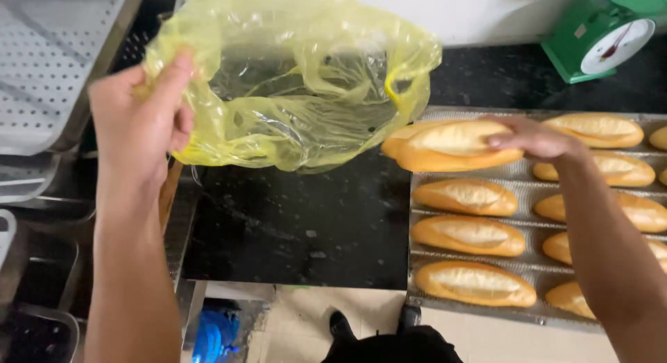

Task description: The person removes trays of bread from a rack and places them on a counter. They then transfer loaves of bread into a yellow plastic bag by hand.

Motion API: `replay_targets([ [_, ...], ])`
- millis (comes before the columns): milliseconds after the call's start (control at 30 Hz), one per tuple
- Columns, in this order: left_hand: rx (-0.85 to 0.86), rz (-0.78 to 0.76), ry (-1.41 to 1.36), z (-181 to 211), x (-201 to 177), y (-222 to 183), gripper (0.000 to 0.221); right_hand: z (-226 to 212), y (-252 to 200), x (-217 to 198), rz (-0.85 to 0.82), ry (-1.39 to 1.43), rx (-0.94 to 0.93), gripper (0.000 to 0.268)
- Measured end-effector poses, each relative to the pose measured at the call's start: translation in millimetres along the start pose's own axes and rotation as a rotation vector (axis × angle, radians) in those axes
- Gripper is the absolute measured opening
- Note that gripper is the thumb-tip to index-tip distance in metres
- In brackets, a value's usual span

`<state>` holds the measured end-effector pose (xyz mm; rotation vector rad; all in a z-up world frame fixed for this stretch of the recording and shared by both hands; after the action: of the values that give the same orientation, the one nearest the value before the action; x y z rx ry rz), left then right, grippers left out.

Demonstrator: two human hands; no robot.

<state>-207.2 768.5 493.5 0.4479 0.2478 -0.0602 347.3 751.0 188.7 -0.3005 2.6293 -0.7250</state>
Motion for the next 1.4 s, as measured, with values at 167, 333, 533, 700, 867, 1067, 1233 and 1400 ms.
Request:
replay_targets([
  [167,-0.041,-0.139,-0.033,-11,-8,14,0.042,-46,44,55,-0.042,0.550,0.008,0.087],
  [333,-0.064,-0.487,-0.198,2,12,30,0.040,-223,64,168,-0.102,0.764,-0.010,0.079],
  [533,0.058,-0.297,-0.335,-6,-10,56,0.056,-213,23,151,0.273,0.232,-0.298,0.077],
  [700,0.143,-0.332,-0.458,-26,-2,46,0.059,-92,-43,122,0.398,-0.348,-0.060,0.064],
  [867,0.227,-0.395,-0.444,-19,25,30,0.060,42,-81,95,0.639,-0.696,0.250,0.067],
  [1067,0.140,-0.513,-0.289,1,51,9,0.053,34,-98,97,0.563,-0.507,0.262,0.098],
  [1233,0.153,-0.334,-0.337,11,61,-13,0.053,59,-87,85,0.358,-0.592,0.230,0.094],
  [1400,0.046,-0.224,-0.410,14,79,-40,0.050,64,-86,85,0.290,-0.552,0.187,0.094],
])
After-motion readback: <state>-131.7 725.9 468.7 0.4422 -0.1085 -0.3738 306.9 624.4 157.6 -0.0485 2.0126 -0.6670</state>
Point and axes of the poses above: each hand's wrist, its own y-axis towards the middle knuckle, its own x-axis out of the palm, z = x × y, the point moved 4 cm from there along y, towards the middle knuckle, and after that the axes turned 14 degrees about x, right-handed, at the moved point
